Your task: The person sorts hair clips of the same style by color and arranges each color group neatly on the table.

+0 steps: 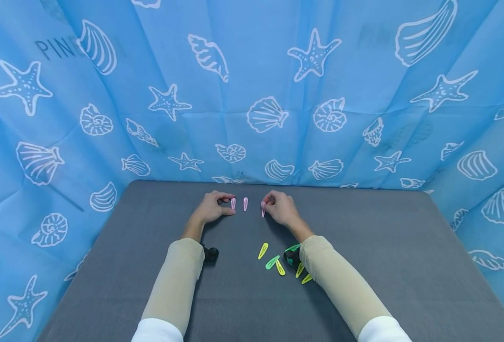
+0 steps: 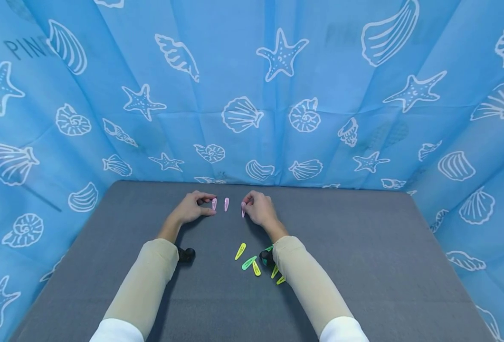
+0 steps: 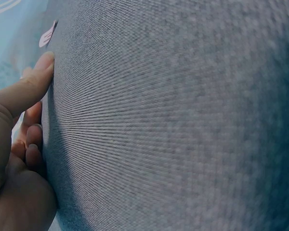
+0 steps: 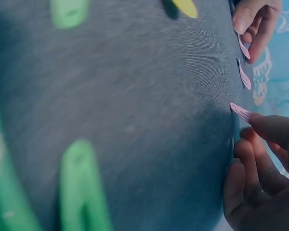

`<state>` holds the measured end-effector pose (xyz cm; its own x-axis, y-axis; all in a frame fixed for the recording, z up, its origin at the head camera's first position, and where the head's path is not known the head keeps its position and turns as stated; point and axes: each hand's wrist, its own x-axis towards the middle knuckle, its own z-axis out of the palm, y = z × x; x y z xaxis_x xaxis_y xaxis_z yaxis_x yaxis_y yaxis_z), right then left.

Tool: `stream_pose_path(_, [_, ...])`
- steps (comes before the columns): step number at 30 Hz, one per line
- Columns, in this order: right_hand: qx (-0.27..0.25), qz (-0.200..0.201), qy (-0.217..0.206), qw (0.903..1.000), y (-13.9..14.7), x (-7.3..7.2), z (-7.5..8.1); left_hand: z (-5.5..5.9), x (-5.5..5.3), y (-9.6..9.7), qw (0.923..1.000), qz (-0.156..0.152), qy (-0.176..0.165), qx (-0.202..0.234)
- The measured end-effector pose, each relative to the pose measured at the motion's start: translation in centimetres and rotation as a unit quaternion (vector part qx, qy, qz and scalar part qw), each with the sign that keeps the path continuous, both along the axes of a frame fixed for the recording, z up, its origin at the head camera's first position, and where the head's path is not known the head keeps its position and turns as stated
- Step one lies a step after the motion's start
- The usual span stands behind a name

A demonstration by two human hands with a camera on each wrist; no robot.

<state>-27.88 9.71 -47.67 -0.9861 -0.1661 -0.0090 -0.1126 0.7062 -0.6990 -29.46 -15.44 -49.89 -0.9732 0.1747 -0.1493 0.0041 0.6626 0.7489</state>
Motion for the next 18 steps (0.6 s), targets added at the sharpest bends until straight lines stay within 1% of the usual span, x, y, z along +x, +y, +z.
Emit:
stream_pose_path(9, [0.002, -0.04, -0.019, 0.999, -1.4, -1.3, -0.3, 0.3, 0.2, 0.1, 1.0, 0.006, 0.003, -0.005])
stream_pose_path(14, [0.018, -0.049, -0.031, 0.9981, -1.9, -1.4, -0.6, 0.4, 0.2, 0.2, 1.0, 0.008, -0.002, -0.006])
stream_pose_path(18, [0.036, -0.053, -0.029, 0.9976, -2.1, -1.4, -0.8, 0.4, 0.2, 0.2, 1.0, 0.005, 0.001, -0.004])
